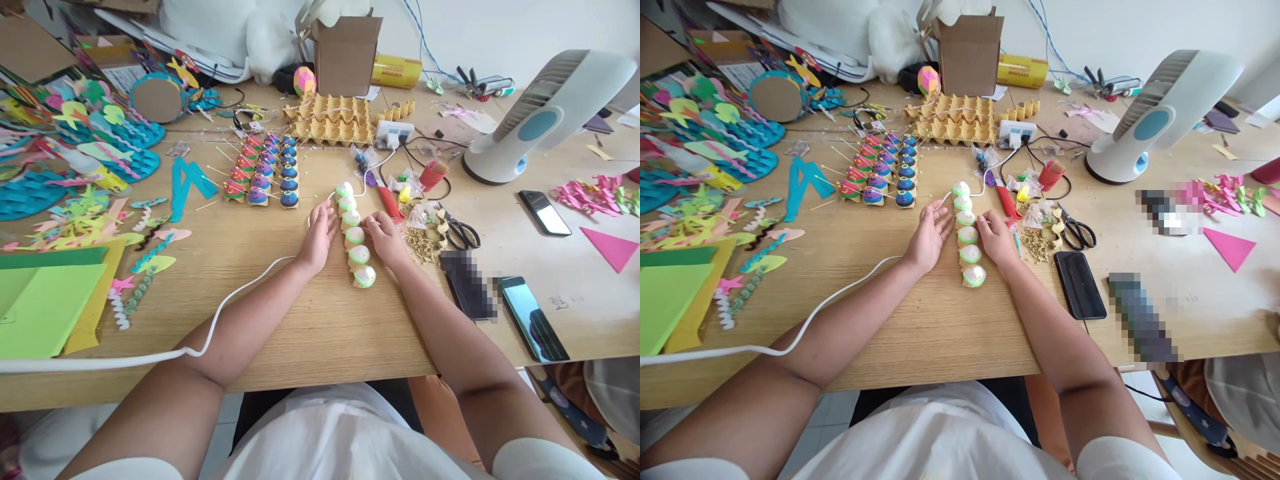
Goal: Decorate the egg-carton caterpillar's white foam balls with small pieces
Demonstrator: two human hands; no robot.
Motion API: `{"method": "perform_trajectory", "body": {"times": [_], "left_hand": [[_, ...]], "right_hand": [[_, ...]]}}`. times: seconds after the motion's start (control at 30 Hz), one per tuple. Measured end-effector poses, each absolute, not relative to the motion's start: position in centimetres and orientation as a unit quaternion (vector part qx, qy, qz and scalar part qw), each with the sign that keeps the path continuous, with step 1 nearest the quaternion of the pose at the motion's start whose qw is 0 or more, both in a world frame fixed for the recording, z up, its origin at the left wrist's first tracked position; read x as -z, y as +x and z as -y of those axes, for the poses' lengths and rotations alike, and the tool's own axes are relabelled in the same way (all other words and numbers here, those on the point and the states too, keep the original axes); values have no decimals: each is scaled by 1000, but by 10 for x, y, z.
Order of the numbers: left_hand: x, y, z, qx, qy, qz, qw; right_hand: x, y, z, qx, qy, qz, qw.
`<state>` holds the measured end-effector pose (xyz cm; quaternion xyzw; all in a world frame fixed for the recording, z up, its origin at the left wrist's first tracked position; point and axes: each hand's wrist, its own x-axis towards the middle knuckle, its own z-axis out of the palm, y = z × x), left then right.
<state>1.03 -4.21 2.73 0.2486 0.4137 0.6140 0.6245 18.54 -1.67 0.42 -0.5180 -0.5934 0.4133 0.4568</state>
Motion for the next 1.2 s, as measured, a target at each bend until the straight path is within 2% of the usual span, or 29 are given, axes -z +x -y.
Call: {"method": "perform_trajectory", "body": {"times": [0.43, 0.57, 0.73, 1.0, 1.2], "left_hand": [[-6, 7, 34, -604, 299, -356, 648], [1, 4, 30, -601, 304, -350, 651], [6, 2, 28, -589, 347, -354, 638], [2, 4, 34, -623, 398, -398, 544], [1, 2, 40, -632, 476, -416, 449]], "right_hand": [[-4, 185, 24, -464, -497, 528, 509], [-1, 185, 22, -496, -498, 499, 507], [0, 186, 22, -475, -504, 521, 499], [-20, 193, 26, -419, -521, 544, 508], [-31, 190, 31, -474, -477, 521, 526]]}}
